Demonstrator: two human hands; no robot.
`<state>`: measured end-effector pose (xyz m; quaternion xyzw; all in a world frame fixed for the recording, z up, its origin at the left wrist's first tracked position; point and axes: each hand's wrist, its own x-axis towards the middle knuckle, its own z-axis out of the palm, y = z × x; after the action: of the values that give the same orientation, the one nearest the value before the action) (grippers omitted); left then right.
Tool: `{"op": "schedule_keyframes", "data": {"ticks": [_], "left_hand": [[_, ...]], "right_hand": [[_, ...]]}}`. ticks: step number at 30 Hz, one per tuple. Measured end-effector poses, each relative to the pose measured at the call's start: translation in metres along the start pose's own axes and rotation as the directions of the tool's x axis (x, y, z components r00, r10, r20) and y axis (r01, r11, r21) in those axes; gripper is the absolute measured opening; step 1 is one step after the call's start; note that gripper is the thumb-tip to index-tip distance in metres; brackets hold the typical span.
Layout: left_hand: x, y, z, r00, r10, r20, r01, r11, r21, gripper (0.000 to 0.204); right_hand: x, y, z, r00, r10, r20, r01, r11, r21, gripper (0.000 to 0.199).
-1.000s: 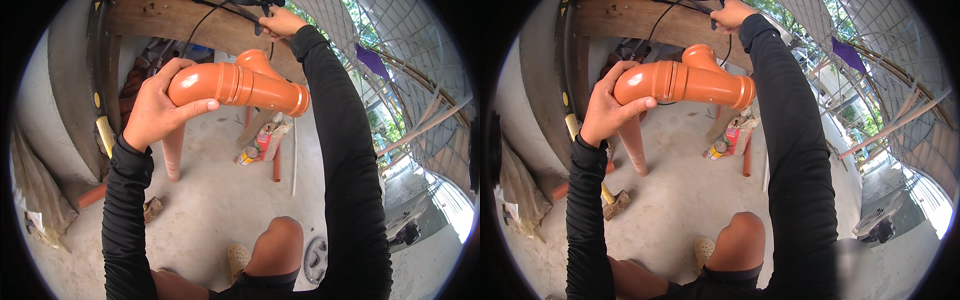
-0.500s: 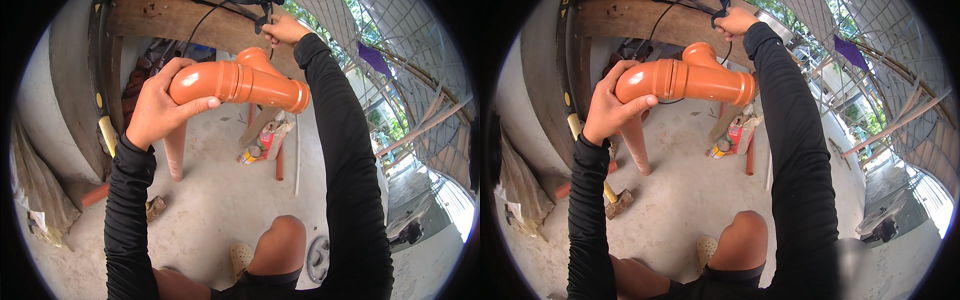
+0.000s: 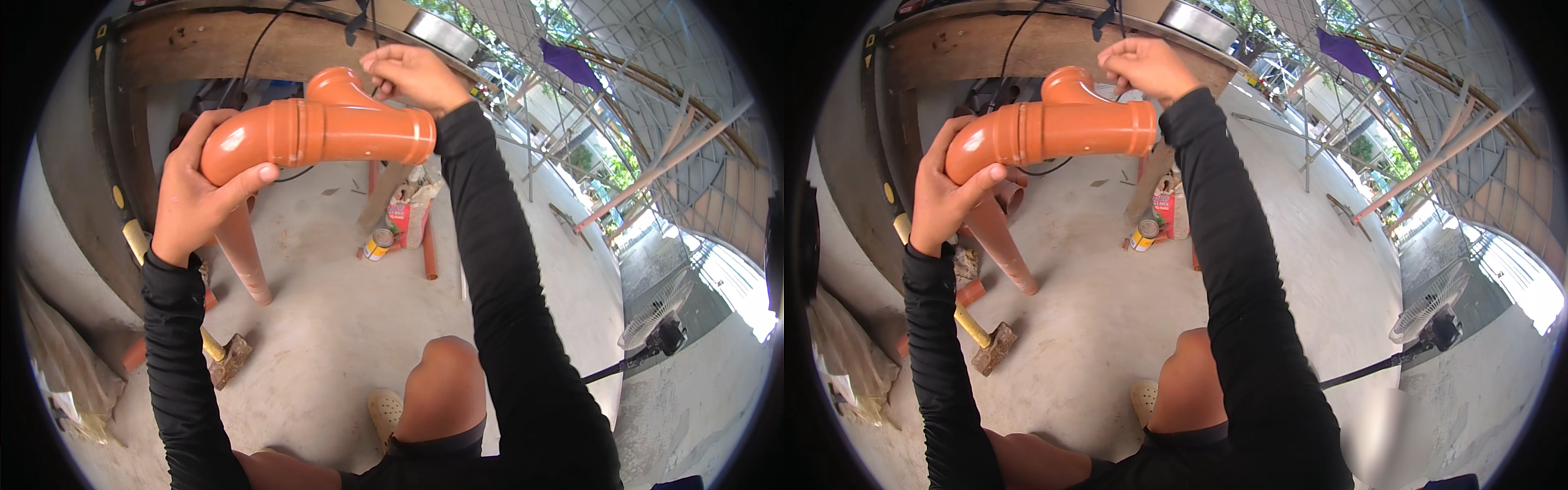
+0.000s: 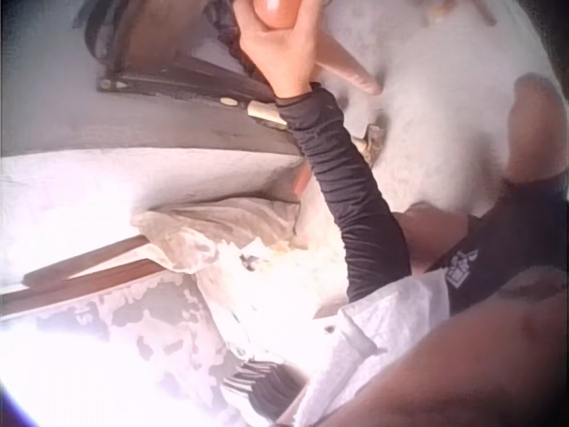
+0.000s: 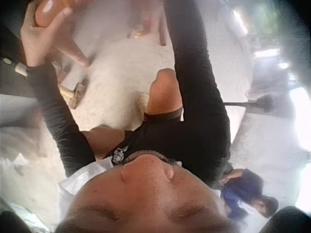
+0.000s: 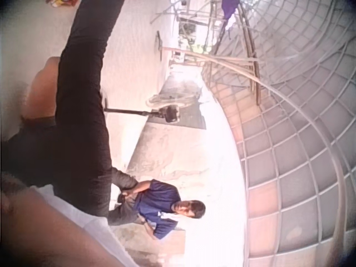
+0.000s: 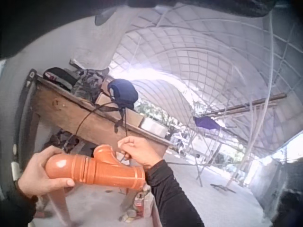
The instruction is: The person assembles orange PVC pipes and fittings by hand. They connect a straight pipe to an elbow, then attach a T-junction, and finally add another straight pipe to the assembly.
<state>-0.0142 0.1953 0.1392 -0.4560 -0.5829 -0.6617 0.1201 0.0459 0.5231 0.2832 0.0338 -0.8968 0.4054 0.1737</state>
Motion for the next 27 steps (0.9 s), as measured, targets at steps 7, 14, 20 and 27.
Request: {"op": "schedule_keyframes", "data": {"ticks": [7,14,20,27], "left_hand": [[0.0,0.0,0.008,1.0,0.016,0.0,-0.016,0.997,-0.074,0.068],[-0.001,0.003,0.022,0.998,0.023,-0.059,-0.021,0.999,0.039,0.063],[0.002,0.003,0.042,0.981,0.184,-0.056,-0.177,0.978,0.108,0.068],[-0.001,0.007,0.047,0.993,0.108,-0.052,-0.097,0.981,0.17,0.069]], "right_hand": [[-0.102,0.016,0.038,0.941,0.122,-0.314,0.09,0.807,0.584,0.041],[-0.123,0.01,0.041,0.91,-0.111,-0.398,0.287,0.863,0.415,0.065],[-0.11,0.018,0.059,0.865,-0.012,-0.501,0.239,0.889,0.391,0.055],[-0.106,0.026,0.067,0.757,-0.059,-0.65,0.38,0.849,0.366,0.033]]}}
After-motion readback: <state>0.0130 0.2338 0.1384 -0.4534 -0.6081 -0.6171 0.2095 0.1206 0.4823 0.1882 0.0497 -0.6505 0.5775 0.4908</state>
